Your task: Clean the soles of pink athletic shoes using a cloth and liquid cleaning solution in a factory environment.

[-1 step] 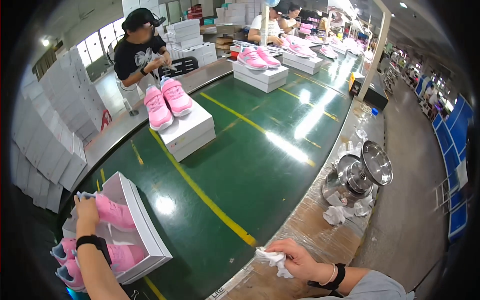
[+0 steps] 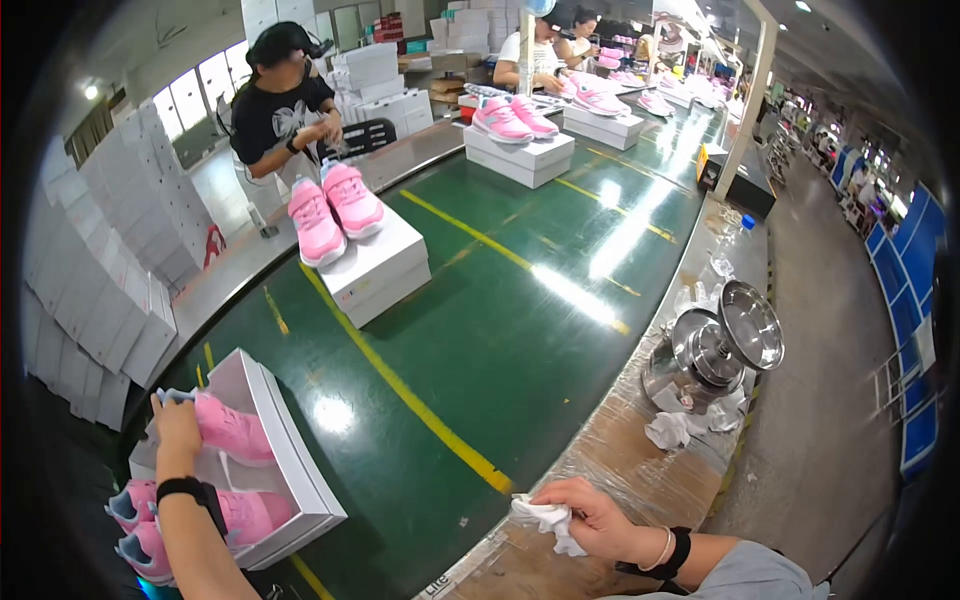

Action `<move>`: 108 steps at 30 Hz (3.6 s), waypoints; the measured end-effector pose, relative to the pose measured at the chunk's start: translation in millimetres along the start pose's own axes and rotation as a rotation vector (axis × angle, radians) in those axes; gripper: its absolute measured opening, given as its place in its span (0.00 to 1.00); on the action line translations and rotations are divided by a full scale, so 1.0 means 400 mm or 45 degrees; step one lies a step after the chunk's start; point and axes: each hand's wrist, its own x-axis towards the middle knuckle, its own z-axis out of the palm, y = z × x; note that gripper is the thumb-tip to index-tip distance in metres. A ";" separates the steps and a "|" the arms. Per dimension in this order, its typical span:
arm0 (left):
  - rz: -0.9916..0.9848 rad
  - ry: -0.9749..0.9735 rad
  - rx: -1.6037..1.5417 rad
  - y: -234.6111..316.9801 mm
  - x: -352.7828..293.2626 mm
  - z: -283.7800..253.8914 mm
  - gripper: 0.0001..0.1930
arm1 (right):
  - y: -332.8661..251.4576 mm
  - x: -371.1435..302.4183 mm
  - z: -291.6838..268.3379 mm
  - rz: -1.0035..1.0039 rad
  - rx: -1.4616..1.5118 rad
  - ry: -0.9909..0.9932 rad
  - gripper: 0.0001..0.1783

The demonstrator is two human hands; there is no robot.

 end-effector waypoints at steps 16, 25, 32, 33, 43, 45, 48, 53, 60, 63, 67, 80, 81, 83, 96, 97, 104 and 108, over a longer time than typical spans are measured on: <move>-0.180 -0.057 -2.575 0.076 -0.671 -0.340 0.14 | -0.074 -0.154 -0.076 0.316 0.671 0.184 0.19; -0.682 -1.449 -3.035 0.478 -0.978 -0.247 0.20 | -0.009 -0.219 -0.091 0.414 0.852 0.416 0.18; -0.785 -1.609 -2.697 0.515 -0.978 -0.292 0.19 | -0.023 -0.189 0.059 -0.228 -0.196 0.265 0.17; -0.687 -1.538 -2.538 0.520 -0.976 -0.282 0.19 | -0.062 -0.205 0.075 -0.353 -0.104 0.062 0.17; -0.764 -1.510 -2.575 0.538 -0.985 -0.259 0.18 | 0.073 -0.102 0.069 -0.070 -0.350 -0.003 0.18; -0.799 -1.410 -2.428 0.540 -0.981 -0.241 0.17 | 0.017 -0.126 0.103 -0.250 -0.206 0.006 0.18; -0.341 -1.234 -2.340 0.523 -0.997 -0.225 0.17 | -0.128 -0.194 0.131 -0.614 -0.124 -0.160 0.18; -0.703 -1.316 -2.346 0.542 -0.986 -0.248 0.18 | -0.011 -0.130 0.094 -0.419 -0.150 0.059 0.18; -0.725 -1.271 -2.483 0.574 -0.998 -0.257 0.17 | 0.070 -0.148 0.062 -0.043 -0.205 0.178 0.19; -0.661 -1.291 -2.645 0.560 -1.010 -0.226 0.16 | 0.045 -0.185 0.040 0.005 -0.385 0.155 0.18; -0.511 -1.084 -2.720 0.560 -1.037 -0.185 0.17 | -0.008 -0.231 -0.048 0.240 -0.413 -0.239 0.17; -0.349 -0.948 -3.098 0.557 -1.094 -0.163 0.25 | -0.138 -0.126 -0.100 -0.313 0.164 0.304 0.21; -0.310 -0.929 -3.074 0.558 -1.099 -0.157 0.25 | -0.152 -0.122 -0.079 -0.348 0.170 0.372 0.21; -0.344 -0.824 -3.048 0.576 -1.103 -0.191 0.21 | -0.187 -0.136 -0.020 -0.509 -0.024 0.323 0.19; -0.390 -0.931 -3.466 0.610 -1.078 -0.331 0.20 | -0.200 -0.063 -0.082 -0.860 -0.051 0.085 0.19; -0.219 -0.906 -3.524 0.605 -1.069 -0.351 0.20 | -0.180 -0.030 -0.079 -0.793 -0.062 0.170 0.19; -0.077 -0.527 -3.551 0.636 -1.051 -0.371 0.24 | -0.167 -0.267 0.079 -0.826 -0.021 -0.042 0.20; -0.208 -0.735 -3.668 0.611 -1.020 -0.334 0.25 | -0.206 -0.283 0.046 -0.855 0.169 -0.488 0.20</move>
